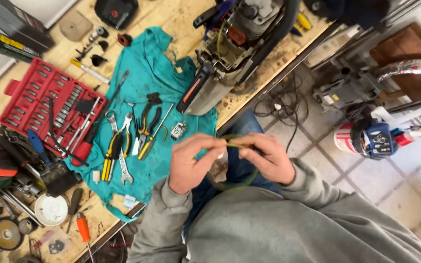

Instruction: The person cleans a small carburetor with a brush and compressed air, then attaches a yellow fuel line to a chainsaw engine. The person handles the carburetor and fuel line, using a brush and air nozzle to clean the carburetor before connecting the line to the engine.

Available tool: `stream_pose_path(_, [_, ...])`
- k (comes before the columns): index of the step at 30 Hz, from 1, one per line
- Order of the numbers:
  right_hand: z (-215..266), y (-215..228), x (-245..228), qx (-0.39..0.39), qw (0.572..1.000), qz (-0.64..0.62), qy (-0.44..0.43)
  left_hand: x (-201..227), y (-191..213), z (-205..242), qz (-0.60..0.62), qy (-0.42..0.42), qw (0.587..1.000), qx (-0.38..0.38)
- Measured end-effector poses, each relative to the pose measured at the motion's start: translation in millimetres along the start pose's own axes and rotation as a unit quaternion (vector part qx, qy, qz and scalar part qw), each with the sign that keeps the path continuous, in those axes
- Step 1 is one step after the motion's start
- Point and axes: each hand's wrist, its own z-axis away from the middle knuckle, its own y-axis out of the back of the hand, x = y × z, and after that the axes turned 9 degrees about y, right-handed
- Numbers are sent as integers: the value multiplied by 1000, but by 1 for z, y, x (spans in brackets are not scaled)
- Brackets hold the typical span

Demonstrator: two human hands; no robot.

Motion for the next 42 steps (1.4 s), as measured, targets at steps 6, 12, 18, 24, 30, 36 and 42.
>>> stream_pose_path(6, [-3,-2,24,93,993,19,-69,-14,-2,-33,-285,-222,928,95])
stream_pose_path(12, [-10,-5,39,124,984,-107,-77,-14,7,-63,-414,-338,843,69])
stream_pose_path(18, [-57,78,30,-92,975,198,33,-35,31,-65,-339,-270,898,81])
stream_pose_path(24, [-177,95,-25,-261,758,579,149,-41,21,-39,-198,-100,963,155])
stream_pose_path(30, [-216,84,-12,-424,537,705,186,-36,21,-41,-165,-79,974,130])
stream_pose_path(36, [-217,91,-4,-440,571,671,174,-36,27,-39,-143,-60,985,73])
stream_pose_path(42, [-211,98,-7,-449,590,654,149,-34,27,-38,-161,-49,983,67])
